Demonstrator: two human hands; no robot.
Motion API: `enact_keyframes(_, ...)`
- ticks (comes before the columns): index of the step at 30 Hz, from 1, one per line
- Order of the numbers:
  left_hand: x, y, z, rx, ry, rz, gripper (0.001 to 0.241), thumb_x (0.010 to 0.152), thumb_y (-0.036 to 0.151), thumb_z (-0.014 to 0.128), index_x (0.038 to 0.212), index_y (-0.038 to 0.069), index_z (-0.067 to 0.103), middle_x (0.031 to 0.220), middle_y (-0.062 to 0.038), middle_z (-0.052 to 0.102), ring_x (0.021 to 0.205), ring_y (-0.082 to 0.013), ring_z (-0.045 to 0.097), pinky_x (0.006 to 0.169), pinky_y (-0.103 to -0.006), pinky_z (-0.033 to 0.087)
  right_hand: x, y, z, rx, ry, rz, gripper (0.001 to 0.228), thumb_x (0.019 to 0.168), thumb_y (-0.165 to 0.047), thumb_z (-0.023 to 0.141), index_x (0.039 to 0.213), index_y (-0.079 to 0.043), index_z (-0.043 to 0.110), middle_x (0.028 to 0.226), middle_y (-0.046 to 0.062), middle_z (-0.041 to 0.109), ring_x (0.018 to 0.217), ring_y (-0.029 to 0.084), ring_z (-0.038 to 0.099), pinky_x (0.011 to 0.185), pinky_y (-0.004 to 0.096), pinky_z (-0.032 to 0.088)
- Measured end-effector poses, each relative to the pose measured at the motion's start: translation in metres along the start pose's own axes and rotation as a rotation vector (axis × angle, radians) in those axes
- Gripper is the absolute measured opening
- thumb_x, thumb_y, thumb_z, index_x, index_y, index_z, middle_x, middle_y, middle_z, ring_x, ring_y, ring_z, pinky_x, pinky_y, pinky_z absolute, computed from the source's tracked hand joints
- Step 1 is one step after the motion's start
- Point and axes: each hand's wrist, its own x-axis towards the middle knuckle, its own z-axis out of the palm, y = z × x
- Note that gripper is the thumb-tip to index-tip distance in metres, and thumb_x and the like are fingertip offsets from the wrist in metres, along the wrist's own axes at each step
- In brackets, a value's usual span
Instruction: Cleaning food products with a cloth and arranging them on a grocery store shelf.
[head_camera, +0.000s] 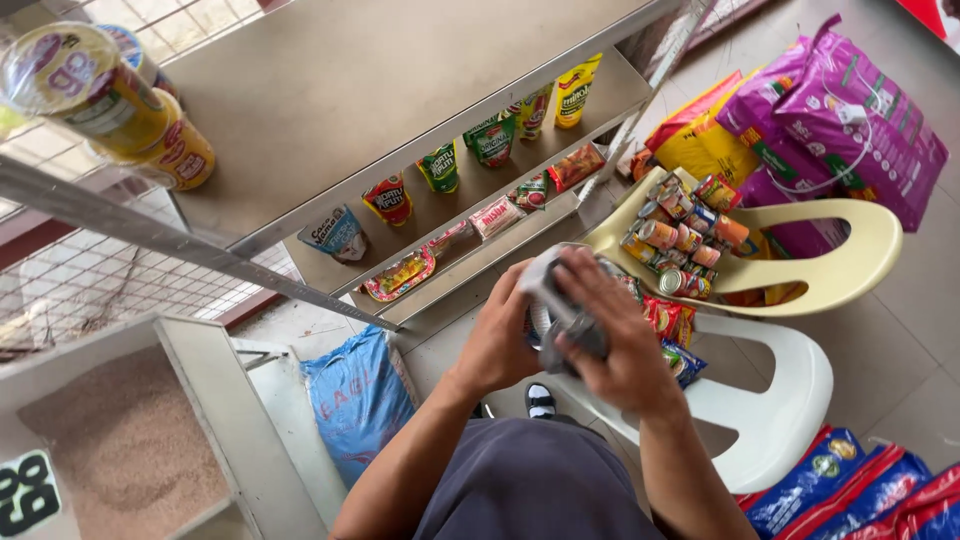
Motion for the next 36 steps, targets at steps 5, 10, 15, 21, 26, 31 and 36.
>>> enact_keyframes(5,-0.01,0.006,0.005,0.008,0.11,-0.006,0.085,0.076,0.011,0.087,0.153,0.008,0.051,0.15,-0.015,0.053,0.141,-0.0327,0.057,0.121,-0.0409,0.048,-0.023,0.001,-0.013,0.058,-0.153,-0.237,0.068,0.084,-0.034,0.07,0.146,-0.008,0.057,0.159,0.017,0.047,0.153,0.035,0.039,0.127,0.052,0.025)
enact_keyframes(10,-0.011,0.045,0.018,0.073,0.19,-0.078,0.101,0.057,0.019,0.094,0.146,0.006,0.047,0.145,-0.017,0.053,0.137,-0.0361,0.055,0.113,-0.0425,0.047,-0.04,0.043,-0.025,0.148,-0.106,-0.079,0.061,0.093,-0.027,0.067,0.149,-0.007,0.055,0.158,0.013,0.054,0.154,0.032,0.045,0.13,0.051,0.029)
enact_keyframes(15,-0.026,0.051,0.053,0.168,0.174,-0.055,0.1,0.059,0.017,0.092,0.147,0.004,0.046,0.147,-0.019,0.051,0.137,-0.0401,0.052,0.113,-0.0443,0.046,-0.029,0.031,-0.038,0.123,-0.103,-0.044,0.062,0.095,-0.026,0.066,0.151,-0.005,0.052,0.16,0.016,0.051,0.155,0.035,0.041,0.127,0.05,0.03)
enact_keyframes(21,-0.042,0.047,0.058,0.31,0.311,0.022,0.089,0.067,0.015,0.089,0.146,0.006,0.048,0.151,-0.019,0.05,0.141,-0.0404,0.051,0.116,-0.0454,0.045,-0.048,0.021,-0.047,0.187,-0.235,-0.375,0.064,0.088,-0.033,0.072,0.143,-0.005,0.057,0.153,0.018,0.054,0.15,0.035,0.044,0.125,0.051,0.026)
enact_keyframes(26,-0.042,0.07,0.062,0.275,0.453,-0.104,0.094,0.068,0.016,0.091,0.149,0.004,0.044,0.15,-0.019,0.052,0.141,-0.0384,0.052,0.116,-0.0445,0.045,-0.061,0.057,-0.048,0.276,-0.196,-0.333,0.045,0.09,-0.029,0.071,0.132,-0.011,0.068,0.14,0.009,0.069,0.144,0.029,0.058,0.125,0.047,0.034)
enact_keyframes(31,-0.035,0.072,0.079,0.251,0.405,-0.048,0.098,0.066,0.015,0.093,0.15,0.003,0.043,0.151,-0.021,0.049,0.144,-0.0389,0.05,0.119,-0.0436,0.044,-0.039,0.043,-0.052,0.079,-0.027,-0.193,0.043,0.096,-0.022,0.067,0.137,-0.008,0.065,0.149,0.012,0.063,0.151,0.032,0.051,0.125,0.049,0.035)
enact_keyframes(36,-0.033,0.054,0.078,0.317,0.39,0.08,0.094,0.067,0.013,0.091,0.148,0.005,0.043,0.154,-0.021,0.046,0.149,-0.0397,0.045,0.124,-0.0454,0.041,-0.041,0.018,-0.052,0.064,-0.105,-0.313,0.06,0.087,-0.024,0.07,0.141,-0.003,0.06,0.154,0.018,0.052,0.149,0.036,0.042,0.124,0.054,0.024)
